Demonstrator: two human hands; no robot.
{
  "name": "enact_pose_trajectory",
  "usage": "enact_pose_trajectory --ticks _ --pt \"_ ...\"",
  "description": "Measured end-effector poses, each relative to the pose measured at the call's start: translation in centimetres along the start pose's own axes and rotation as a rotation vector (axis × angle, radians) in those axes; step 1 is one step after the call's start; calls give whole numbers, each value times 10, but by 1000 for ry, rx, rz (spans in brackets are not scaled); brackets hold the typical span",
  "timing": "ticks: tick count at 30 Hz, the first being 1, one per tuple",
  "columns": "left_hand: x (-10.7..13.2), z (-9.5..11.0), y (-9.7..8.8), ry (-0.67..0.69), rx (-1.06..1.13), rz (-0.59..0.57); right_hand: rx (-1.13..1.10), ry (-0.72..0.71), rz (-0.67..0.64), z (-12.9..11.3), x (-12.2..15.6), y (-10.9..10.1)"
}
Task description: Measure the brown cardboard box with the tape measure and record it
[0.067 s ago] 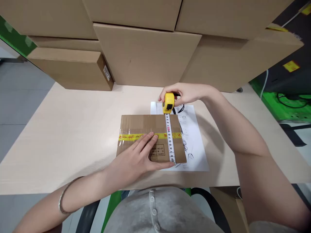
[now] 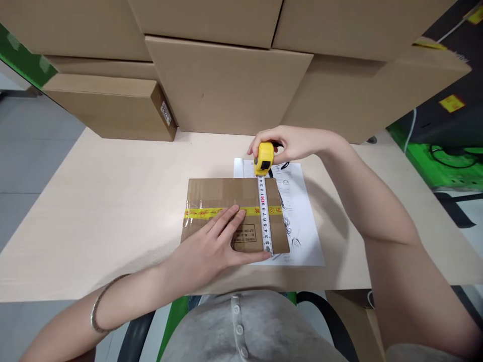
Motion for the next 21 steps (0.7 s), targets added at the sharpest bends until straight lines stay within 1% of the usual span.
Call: enact_pose_trajectory --ticks 2,4,7,8,9,11,13,15,16,17,18,19,20,21 --pt "0 0 0 1 -4 10 56 -31 42 -17 11 1" --pt "0 1 -1 -1 -8 22 86 -73 19 -39 26 12" --pt "1 2 0 -4 -32 22 90 -79 -126 -65 50 47" --pt "1 2 0 -2 -43 19 94 -75 -156 -71 57 59" --pt "0 2 1 -1 -54 17 100 -76 -166 -77 63 70" --pt "0 4 0 4 -68 32 103 -88 -134 -84 73 84" --pt "-1 4 -3 -5 -45 51 62 -91 -109 -87 83 89" --pt "2 2 -10 8 59 77 -6 -64 -95 -84 94 86" --pt "6 0 -15 19 137 110 -41 -43 -62 -80 100 83" --pt "10 -5 -20 25 226 168 -81 0 -6 -73 106 80" --pt "17 -11 -25 -1 308 263 -133 64 90 -63 112 76" --pt "24 -22 -29 -79 383 390 -198 146 213 -51 118 74" --pt "33 -35 -30 -219 451 518 -272 236 340 -38 124 73" --pt "42 -50 -26 -426 513 626 -353 321 455 -24 128 75"
Point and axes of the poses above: each hand's wrist, its own x-axis away from the middle knuckle, its own y-axis out of the palm, z = x × y, the point moved 3 cm from there along -x, towards the middle knuckle
